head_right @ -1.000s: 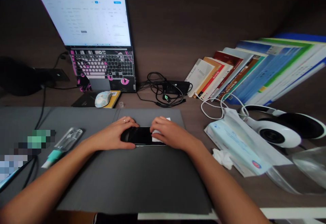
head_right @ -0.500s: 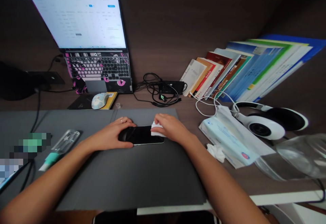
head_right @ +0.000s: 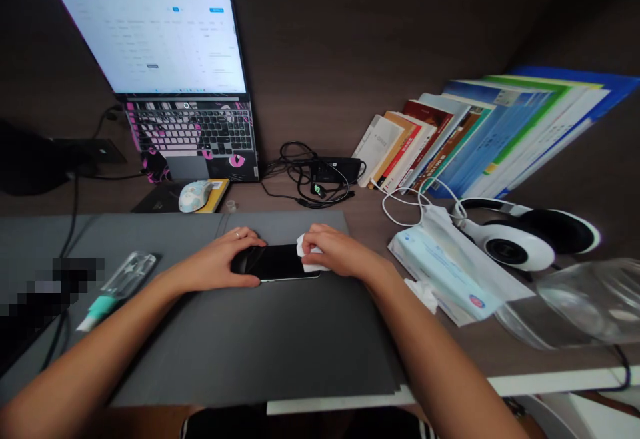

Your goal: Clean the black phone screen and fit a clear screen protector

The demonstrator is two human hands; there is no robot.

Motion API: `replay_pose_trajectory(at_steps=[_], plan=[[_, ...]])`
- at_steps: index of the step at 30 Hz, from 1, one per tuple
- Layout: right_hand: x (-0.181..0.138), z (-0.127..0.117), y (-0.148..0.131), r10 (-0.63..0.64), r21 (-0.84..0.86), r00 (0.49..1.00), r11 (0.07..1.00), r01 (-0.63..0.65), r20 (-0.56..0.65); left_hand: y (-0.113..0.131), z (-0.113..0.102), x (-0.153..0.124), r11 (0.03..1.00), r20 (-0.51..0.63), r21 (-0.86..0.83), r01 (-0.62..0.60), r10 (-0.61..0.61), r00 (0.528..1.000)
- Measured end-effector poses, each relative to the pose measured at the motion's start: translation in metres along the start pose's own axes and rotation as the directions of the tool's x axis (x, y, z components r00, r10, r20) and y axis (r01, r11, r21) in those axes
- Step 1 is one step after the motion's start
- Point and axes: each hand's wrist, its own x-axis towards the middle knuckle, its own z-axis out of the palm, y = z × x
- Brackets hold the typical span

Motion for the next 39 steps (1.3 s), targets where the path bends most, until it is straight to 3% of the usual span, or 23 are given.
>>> replay_pose_trajectory(at_steps=[13,27,39], plan=[[0.008,0.01,0.004,0.004,-0.042,0.995,0.999,-0.008,-0.099,0.002,-0.001,0.0,1.0,0.001,0.011,0.0,0.0,1.0],[-0.004,-0.002,-0.008,-0.059,0.018,0.996,0.998,0.058,0.066,0.002,-0.001,0.0,1.0,-0.013,0.009,-0.004,0.004,1.0],[-0.009,-0.007,-0.01,-0.052,-0.009,0.993,0.999,0.053,0.103,0.001,-0.001,-0.001,1.0,-0.008,0.007,0.01,-0.01,1.0]])
